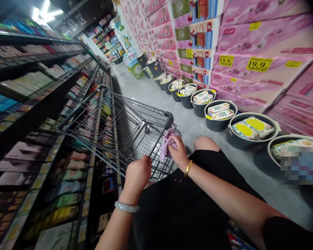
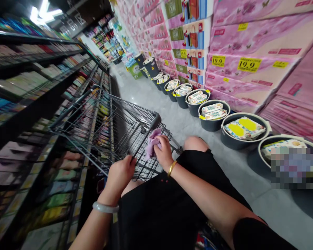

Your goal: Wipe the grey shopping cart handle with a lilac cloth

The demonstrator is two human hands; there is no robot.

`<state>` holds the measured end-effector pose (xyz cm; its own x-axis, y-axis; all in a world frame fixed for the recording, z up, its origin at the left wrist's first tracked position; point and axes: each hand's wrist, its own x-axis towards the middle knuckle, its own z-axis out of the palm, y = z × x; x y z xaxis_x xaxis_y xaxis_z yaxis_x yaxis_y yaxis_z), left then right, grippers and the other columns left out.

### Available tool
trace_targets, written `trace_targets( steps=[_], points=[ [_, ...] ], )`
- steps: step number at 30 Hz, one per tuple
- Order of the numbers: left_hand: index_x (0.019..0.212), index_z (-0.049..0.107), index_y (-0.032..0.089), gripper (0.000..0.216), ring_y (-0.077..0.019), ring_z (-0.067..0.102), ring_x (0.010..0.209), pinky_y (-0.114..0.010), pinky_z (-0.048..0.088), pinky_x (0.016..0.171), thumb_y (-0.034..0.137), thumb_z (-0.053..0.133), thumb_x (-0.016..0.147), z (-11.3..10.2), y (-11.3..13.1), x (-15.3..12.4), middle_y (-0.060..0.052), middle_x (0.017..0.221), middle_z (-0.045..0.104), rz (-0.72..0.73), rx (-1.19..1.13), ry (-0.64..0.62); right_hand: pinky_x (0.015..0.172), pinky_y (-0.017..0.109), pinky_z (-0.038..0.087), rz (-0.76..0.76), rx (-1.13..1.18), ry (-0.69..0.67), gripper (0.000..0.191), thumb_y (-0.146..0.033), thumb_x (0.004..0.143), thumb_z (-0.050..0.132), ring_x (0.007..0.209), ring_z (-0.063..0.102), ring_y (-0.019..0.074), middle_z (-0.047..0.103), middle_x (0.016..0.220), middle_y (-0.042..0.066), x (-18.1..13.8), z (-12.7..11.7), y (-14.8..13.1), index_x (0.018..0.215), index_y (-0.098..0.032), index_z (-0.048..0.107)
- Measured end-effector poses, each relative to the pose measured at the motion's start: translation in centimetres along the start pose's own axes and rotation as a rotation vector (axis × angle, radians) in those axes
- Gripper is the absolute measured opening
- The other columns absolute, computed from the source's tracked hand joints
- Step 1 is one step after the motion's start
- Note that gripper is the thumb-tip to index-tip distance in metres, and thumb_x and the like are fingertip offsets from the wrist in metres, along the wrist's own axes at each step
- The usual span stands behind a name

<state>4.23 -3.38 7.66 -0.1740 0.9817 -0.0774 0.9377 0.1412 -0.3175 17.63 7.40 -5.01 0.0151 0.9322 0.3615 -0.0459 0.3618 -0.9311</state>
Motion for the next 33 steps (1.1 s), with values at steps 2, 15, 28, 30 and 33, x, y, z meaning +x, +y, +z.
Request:
trace_targets(
  steps=[2,15,28,30,33],
  points=[
    [0.087,0.059,0.020,0.032,-0.0212,0.067,0.066,-0.030,0.031,0.058,0.039,0.037,0.101,0.2,-0.5,0.2,-0.005,0.070,0.069,0.015,-0.005,0.019,0.110,0.042,0.040,-0.114,-0.045,-0.056,0.031,-0.014,0.082,0.052,0.121,0.053,0.0227,0.061,0.116,0.007,0.5,-0.3,-1.1,0.108,-0.024,0.063],
    [0.130,0.053,0.027,0.041,-0.0237,0.072,0.091,-0.028,0.044,0.067,0.050,0.038,0.100,-2.6,0.6,4.2,-0.006,0.107,0.076,-0.051,-0.177,0.037,0.109,0.039,0.041,0.026,-0.112,0.156,0.034,-0.015,0.076,0.052,0.116,0.054,0.0211,0.059,0.116,0.009,4.7,-1.4,4.2,0.108,-0.021,0.063],
    [0.100,0.060,0.021,0.041,-0.0228,0.069,0.075,-0.030,0.041,0.065,0.046,0.027,0.103,-1.5,3.9,9.0,-0.007,0.082,0.073,-0.021,-0.143,0.034,0.100,0.040,0.045,0.297,-0.034,0.248,0.036,-0.026,0.077,0.053,0.107,0.058,0.0220,0.064,0.114,0.009,3.3,-0.3,7.7,0.112,-0.019,0.062],
    [0.101,0.059,0.021,0.039,-0.0225,0.069,0.075,-0.030,0.041,0.065,0.045,0.028,0.103,-1.5,3.9,9.1,-0.006,0.081,0.073,-0.029,-0.153,0.025,0.104,0.040,0.042,0.306,-0.025,0.250,0.038,-0.027,0.076,0.056,0.114,0.055,0.0219,0.061,0.121,0.009,3.7,-0.3,7.9,0.114,-0.021,0.060],
    [0.101,0.059,0.022,0.036,-0.0221,0.069,0.076,-0.029,0.041,0.065,0.045,0.031,0.103,-1.6,3.9,9.4,-0.005,0.082,0.073,-0.045,-0.191,-0.025,0.096,0.040,0.046,0.498,-0.043,0.246,0.030,-0.023,0.069,0.056,0.107,0.059,0.0241,0.065,0.106,0.008,2.3,-0.1,8.8,0.099,-0.021,0.059]
  ],
)
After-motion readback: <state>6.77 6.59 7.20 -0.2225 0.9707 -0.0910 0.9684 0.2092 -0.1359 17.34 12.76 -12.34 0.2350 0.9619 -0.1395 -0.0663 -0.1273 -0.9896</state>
